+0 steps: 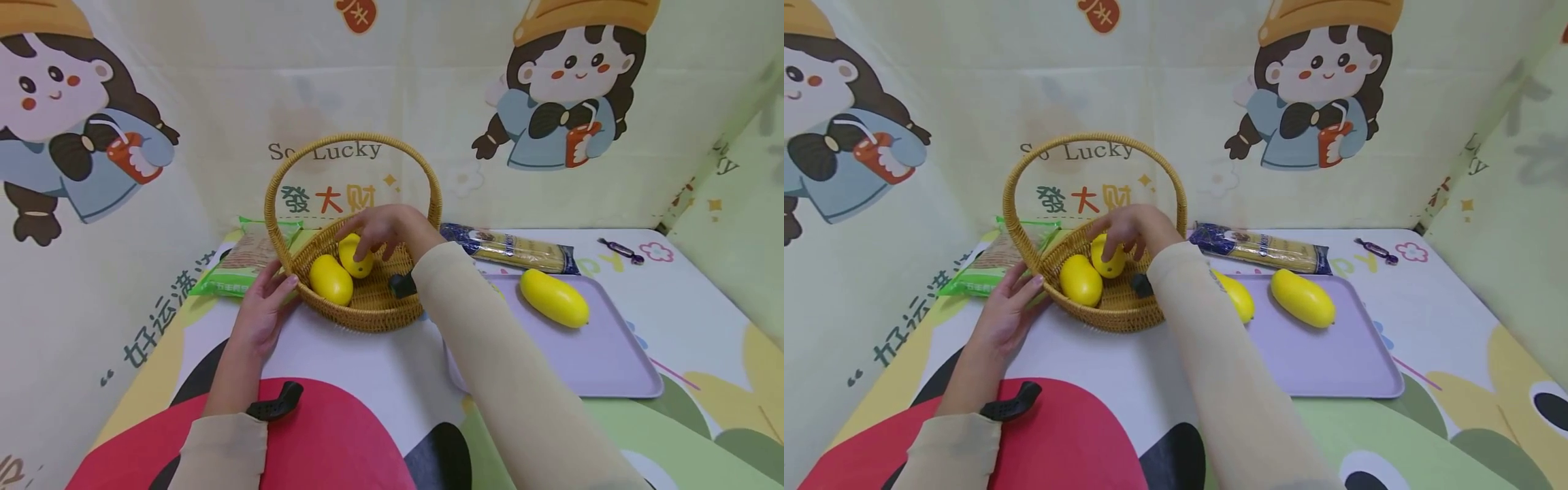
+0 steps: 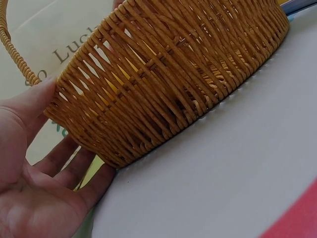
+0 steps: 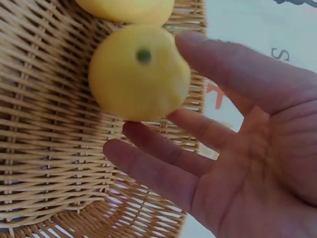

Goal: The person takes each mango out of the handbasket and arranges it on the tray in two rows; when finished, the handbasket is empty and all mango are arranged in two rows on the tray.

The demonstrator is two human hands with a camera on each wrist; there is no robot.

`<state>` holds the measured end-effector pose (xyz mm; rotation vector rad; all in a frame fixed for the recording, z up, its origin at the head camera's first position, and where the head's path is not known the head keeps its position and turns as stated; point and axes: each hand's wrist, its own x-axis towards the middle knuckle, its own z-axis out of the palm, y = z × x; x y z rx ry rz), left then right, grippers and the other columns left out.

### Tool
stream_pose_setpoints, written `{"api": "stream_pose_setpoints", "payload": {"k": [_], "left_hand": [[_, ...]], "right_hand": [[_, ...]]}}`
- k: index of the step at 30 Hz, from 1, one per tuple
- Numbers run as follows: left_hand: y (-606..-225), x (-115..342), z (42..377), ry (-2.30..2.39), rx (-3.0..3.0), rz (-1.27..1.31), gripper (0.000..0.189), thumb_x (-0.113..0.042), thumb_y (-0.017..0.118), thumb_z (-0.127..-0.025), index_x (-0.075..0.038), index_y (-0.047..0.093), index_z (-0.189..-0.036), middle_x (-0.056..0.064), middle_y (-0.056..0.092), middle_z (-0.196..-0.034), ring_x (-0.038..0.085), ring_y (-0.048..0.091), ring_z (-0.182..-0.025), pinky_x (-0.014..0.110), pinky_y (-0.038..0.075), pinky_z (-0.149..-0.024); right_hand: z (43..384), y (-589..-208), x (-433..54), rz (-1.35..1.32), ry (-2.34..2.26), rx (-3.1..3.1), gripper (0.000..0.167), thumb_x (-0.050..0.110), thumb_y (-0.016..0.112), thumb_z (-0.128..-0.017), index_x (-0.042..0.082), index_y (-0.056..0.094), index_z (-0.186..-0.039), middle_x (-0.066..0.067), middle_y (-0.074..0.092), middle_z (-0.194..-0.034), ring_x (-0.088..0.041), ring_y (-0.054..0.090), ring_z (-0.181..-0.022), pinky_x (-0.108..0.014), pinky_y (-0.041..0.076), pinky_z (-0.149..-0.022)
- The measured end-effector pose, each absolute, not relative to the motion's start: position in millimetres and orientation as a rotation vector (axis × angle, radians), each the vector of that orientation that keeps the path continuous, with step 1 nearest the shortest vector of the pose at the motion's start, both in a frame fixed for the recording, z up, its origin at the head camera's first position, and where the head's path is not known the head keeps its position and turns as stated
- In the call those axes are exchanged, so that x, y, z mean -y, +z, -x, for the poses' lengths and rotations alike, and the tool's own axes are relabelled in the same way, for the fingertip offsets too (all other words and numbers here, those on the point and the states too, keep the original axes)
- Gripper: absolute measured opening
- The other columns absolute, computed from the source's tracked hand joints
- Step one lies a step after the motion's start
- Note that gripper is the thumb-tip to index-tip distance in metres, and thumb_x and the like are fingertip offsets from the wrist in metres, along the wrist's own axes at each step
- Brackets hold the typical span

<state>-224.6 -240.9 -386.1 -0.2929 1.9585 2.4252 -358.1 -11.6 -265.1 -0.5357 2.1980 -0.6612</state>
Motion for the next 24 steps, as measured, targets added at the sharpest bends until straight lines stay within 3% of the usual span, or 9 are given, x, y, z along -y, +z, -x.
{"api": "stream_pose_setpoints", "payload": {"k": [9, 24], "left_hand": [[-386.3, 240.8, 225.2, 2.408, -1.981, 0.279, 0.067, -0.019, 0.059, -0.106, -0.035, 0.028, -0.164, 0.006, 0.025, -0.171, 0.024, 0.032, -0.155, 0.045, 0.031, -0.127], [-386.1, 240.4, 225.8, 2.416, -1.974, 0.287, 0.068, -0.019, 0.06, -0.106, -0.034, 0.029, -0.164, 0.006, 0.027, -0.17, 0.023, 0.033, -0.153, 0.045, 0.032, -0.127]], "right_hand": [[359.4, -270.2, 9.5, 0.547, -0.613, -2.231, 0.055, 0.007, 0.067, -0.098, 0.032, 0.06, -0.146, 0.0, 0.034, -0.168, -0.026, 0.046, -0.143, -0.044, 0.059, -0.101], [356.6, -282.0, 9.0, 0.505, -0.74, -2.198, 0.056, 0.002, 0.072, -0.094, 0.031, 0.064, -0.141, -0.004, 0.026, -0.169, -0.029, 0.046, -0.139, -0.045, 0.059, -0.102]]}}
